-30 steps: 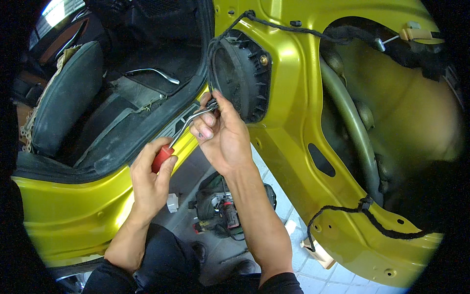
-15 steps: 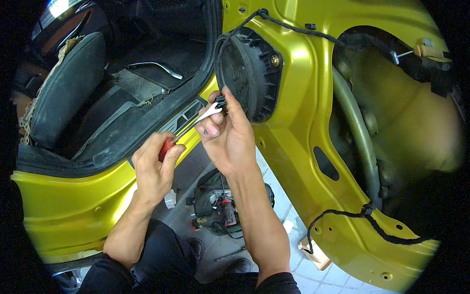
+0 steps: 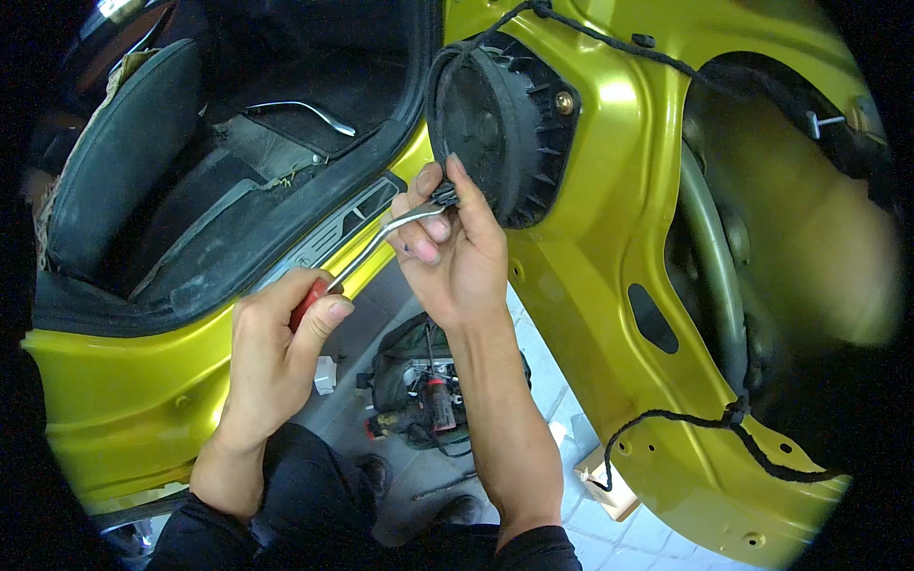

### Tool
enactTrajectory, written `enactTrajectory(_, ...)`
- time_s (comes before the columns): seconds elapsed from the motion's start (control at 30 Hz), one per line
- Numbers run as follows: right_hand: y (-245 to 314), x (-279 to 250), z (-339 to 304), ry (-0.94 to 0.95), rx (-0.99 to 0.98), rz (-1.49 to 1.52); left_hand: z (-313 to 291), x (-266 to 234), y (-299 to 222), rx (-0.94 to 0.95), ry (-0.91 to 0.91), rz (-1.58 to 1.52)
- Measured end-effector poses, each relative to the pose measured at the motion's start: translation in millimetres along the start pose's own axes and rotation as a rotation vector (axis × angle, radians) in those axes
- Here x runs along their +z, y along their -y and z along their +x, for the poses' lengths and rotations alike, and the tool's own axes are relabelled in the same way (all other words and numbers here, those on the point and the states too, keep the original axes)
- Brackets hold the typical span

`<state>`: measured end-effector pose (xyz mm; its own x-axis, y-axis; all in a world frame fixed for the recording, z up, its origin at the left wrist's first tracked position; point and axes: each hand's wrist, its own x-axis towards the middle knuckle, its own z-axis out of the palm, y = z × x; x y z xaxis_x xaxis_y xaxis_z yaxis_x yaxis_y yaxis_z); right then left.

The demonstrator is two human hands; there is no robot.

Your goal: The person installs a car speaker into the door panel of a yellow vehicle. They position the speaker, secure it with screws using a power drill, and connect the wiring harness to the speaker terminals.

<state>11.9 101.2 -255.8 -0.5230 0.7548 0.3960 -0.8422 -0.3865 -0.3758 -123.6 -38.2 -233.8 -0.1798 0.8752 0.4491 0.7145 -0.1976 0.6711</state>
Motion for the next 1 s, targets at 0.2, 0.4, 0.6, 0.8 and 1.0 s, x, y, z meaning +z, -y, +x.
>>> enactTrajectory(0.2,4.5,-3.0,-1.6,0.029,0.053,0.037,-1.7,4.8,-0.9,0.105,-0.1,0.108)
enactTrajectory(0.4,5.7,1.5,-3.3,-0.048,0.072,-0.013,-1.1,0.2,-2.4,0.163,-0.161,0.285)
enactTrajectory(0.6,5.6,2.5,-3.0,-0.126,0.086,-0.132,1.4,-1.0,1.7,0.216,-0.196,0.424)
enactTrajectory(0.8,13.4,-2.3,-4.6,-0.04,0.165,0.037,9.5,10.3,22.6,0.001,0.032,-0.131)
enactTrajectory(1.0,10.0,-0.6,-4.6,-0.056,0.138,0.041,3.5,19.2,18.0,-0.198,0.102,-0.356)
